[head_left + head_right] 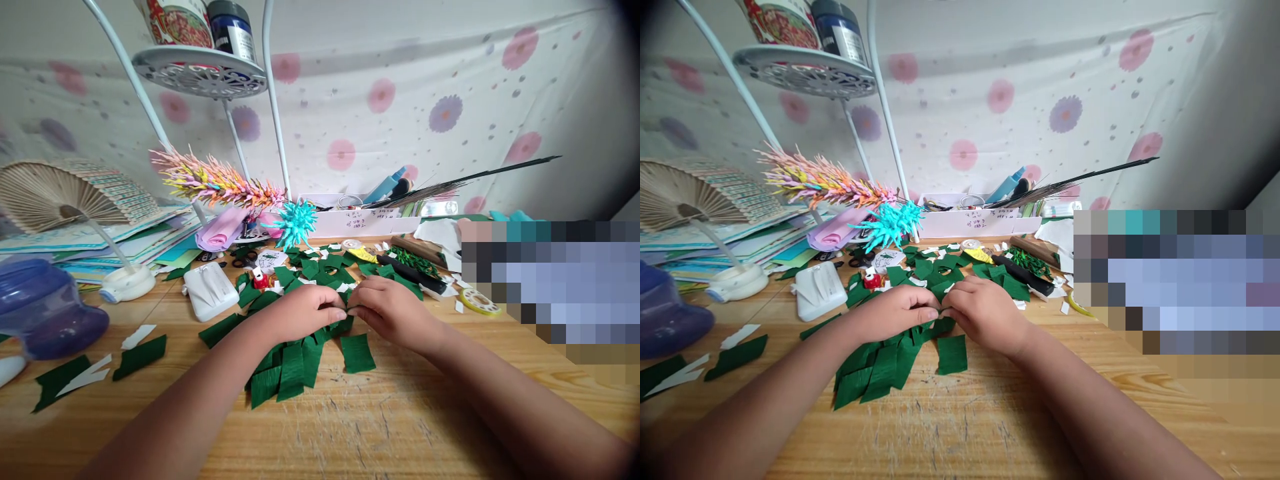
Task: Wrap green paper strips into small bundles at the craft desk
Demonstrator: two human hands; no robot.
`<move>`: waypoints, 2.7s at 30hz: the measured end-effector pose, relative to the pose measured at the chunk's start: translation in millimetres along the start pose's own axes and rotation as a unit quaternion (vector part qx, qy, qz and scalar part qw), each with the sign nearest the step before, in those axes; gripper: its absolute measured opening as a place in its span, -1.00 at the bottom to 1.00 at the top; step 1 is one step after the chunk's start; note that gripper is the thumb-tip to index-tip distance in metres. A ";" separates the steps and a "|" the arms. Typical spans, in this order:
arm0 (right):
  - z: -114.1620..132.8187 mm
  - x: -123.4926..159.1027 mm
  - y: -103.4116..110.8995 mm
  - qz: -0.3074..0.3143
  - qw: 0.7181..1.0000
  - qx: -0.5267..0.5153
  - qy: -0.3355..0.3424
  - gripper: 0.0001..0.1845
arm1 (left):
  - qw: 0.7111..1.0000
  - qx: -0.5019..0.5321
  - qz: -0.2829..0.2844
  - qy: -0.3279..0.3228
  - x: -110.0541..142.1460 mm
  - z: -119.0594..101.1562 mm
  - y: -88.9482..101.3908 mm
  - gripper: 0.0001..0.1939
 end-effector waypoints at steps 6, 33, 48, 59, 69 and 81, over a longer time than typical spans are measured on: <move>2.7 -5.0 -2.8 -0.013 0.978 -0.141 -0.151 -0.92 | 0.966 -0.179 -0.169 -0.080 1.2 -3.9 -3.3 -0.99; -1.2 0.7 -1.5 0.004 0.986 0.159 0.056 -0.78 | 0.953 -0.221 -0.161 -0.130 2.7 -13.0 -9.9 -0.82; -5.5 5.7 2.8 -0.092 0.994 0.027 -0.047 -0.66 | 0.990 0.054 -0.127 -0.024 -0.9 -7.7 -12.0 -0.76; -10.6 8.0 4.7 -0.087 0.995 0.023 0.039 -0.91 | 0.993 0.090 -0.077 -0.015 -0.1 -3.7 -7.7 -0.71; -11.1 8.2 12.0 -0.036 0.989 0.127 0.063 -0.83 | 0.990 0.118 -0.075 0.005 -1.4 -1.1 -7.3 -0.66; -7.2 7.6 5.2 -0.018 0.999 -0.043 0.002 -0.77 | 0.979 -0.059 -0.180 -0.078 1.0 -7.2 -5.8 -0.78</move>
Point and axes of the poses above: each hand's wrist, its own x-axis away from the middle knuckle, its own y-axis out of the back of the hand, z = x × y, the point moved 1 cm from there along -x, towards the middle knuckle, and after that the axes turned 12 degrees about y, right-handed, at the moved point
